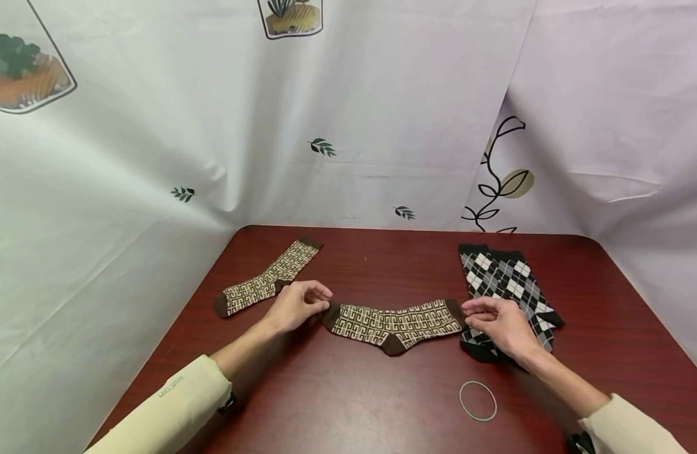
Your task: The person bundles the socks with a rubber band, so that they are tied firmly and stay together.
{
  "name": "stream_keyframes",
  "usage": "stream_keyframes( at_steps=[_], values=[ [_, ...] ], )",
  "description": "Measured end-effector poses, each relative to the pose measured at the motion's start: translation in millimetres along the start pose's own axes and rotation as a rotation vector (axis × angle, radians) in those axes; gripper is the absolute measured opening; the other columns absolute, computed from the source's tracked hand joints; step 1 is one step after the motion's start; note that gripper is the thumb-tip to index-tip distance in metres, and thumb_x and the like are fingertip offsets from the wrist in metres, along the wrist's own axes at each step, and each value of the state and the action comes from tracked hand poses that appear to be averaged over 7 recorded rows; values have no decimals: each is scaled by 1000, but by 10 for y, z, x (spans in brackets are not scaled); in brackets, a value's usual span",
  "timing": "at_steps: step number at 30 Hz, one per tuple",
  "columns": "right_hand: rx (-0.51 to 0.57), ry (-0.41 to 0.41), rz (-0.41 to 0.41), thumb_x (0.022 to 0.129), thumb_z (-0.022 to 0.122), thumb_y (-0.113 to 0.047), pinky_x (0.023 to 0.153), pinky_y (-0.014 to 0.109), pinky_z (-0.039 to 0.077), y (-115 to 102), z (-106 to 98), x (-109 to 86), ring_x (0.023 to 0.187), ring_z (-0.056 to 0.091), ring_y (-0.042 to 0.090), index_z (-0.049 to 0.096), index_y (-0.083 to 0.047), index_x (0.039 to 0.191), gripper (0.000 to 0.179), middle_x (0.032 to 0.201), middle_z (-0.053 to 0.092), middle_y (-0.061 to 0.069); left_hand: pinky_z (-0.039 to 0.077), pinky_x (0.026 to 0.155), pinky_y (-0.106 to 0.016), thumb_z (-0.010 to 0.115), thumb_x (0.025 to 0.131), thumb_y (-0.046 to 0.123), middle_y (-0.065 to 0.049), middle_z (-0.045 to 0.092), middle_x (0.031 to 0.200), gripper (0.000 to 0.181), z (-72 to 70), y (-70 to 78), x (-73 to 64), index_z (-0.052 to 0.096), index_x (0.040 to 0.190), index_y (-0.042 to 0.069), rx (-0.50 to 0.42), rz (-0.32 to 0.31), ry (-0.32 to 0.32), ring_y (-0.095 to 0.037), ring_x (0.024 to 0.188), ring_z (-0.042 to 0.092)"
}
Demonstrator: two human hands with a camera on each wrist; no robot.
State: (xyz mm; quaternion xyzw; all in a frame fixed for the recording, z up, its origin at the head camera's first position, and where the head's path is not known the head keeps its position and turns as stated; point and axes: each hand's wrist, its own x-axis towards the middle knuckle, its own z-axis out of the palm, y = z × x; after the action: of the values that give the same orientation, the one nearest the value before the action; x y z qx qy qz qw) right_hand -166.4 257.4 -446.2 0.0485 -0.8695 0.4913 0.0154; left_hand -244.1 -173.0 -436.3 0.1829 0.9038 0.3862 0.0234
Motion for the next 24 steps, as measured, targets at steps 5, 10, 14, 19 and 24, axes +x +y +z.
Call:
stream_keyframes(
  at_steps=[5, 10, 14, 19, 24],
  values=[
    [-34, 23, 7, 93, 79, 1, 73, 24, 57, -7, -1, -11, 92, 77, 18, 76, 3, 117, 24, 111, 78, 18, 53, 65, -28, 83, 92, 9, 4, 78, 92, 15, -8, -2, -4, 79, 106, 13, 9, -4, 1, -10, 77, 70],
    [-42, 34, 0, 93, 80, 0, 73, 24, 57, -7, -2, -23, 92, 77, 16, 77, 1, 117, 24, 111, 78, 17, 54, 63, -28, 83, 93, 9, 4, 78, 92, 15, -12, -4, -12, 79, 106, 13, 0, -5, -2, -11, 75, 70],
    [-53, 46, -2, 94, 79, -1, 72, 23, 56, -13, -5, -31, 92, 77, 18, 77, 1, 117, 24, 110, 79, 17, 53, 66, -27, 83, 93, 8, 4, 78, 92, 15, -13, -7, -15, 79, 107, 11, -2, 9, 6, -10, 76, 70],
    [-65, 59, 6, 95, 78, -1, 70, 23, 56, -17, -7, -31, 92, 77, 19, 76, 2, 119, 24, 110, 79, 17, 53, 69, -27, 83, 92, 7, 4, 78, 92, 15, -19, -28, -36, 79, 106, 11, 5, 11, 10, -10, 78, 71],
    [-64, 79, 2, 95, 78, -3, 69, 23, 56, -22, -7, -25, 89, 76, 18, 76, 3, 117, 22, 106, 79, 16, 54, 71, -28, 83, 93, 8, 5, 78, 93, 15, -46, -64, -64, 79, 107, 11, 14, 17, 15, -11, 81, 73]
  ],
)
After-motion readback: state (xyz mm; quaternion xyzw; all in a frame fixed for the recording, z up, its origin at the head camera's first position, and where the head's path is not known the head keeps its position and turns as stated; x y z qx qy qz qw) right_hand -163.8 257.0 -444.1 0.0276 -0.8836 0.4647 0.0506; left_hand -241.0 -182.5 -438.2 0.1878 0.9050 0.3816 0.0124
